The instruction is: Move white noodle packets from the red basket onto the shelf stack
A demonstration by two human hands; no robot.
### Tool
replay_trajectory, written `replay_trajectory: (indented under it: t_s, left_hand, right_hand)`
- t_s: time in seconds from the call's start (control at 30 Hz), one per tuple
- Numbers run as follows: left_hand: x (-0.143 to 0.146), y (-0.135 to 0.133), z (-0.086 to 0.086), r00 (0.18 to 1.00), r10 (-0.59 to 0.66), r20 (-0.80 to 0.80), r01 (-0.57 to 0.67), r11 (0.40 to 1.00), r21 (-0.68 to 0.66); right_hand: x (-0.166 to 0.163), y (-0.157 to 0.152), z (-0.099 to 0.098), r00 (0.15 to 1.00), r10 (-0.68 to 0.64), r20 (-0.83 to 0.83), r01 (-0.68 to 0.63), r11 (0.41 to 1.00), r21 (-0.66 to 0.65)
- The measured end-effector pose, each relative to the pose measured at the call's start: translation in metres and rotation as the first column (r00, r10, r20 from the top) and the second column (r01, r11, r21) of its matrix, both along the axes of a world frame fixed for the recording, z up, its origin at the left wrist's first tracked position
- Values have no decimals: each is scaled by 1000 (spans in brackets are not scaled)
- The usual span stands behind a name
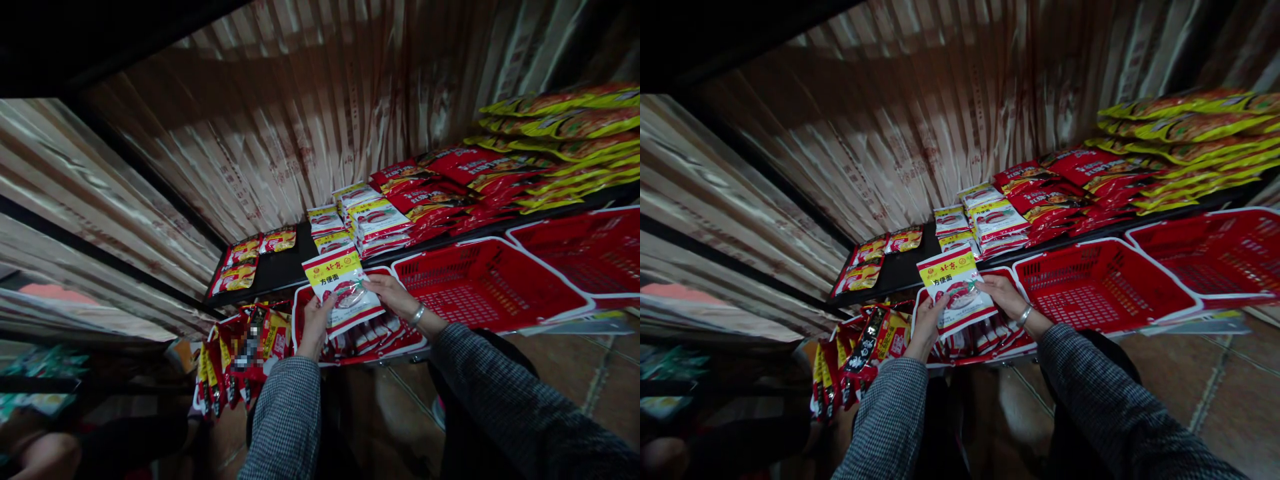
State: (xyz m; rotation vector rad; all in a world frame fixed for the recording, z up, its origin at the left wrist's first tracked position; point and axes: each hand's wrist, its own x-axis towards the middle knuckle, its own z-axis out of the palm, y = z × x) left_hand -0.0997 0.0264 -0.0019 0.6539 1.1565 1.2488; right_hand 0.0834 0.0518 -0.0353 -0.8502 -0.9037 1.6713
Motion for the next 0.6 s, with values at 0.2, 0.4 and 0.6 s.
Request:
replay_trajectory:
  t_s: [0.2,0.4,0.6]
  left_hand:
    - [1,4,-1,1000,-11,24,11,1000,1]
    - [-4,10,-4,999,-40,-9,40,998,43]
    - [-9,20,-8,999,-6,36,4,999,51]
  right_hand:
    - [5,2,2,999,-38,15,38,999,-14]
    - [9,11,-3,996,-86,16,87,990,-113]
    - [5,11,0,992,-105,-69,91,979,-182]
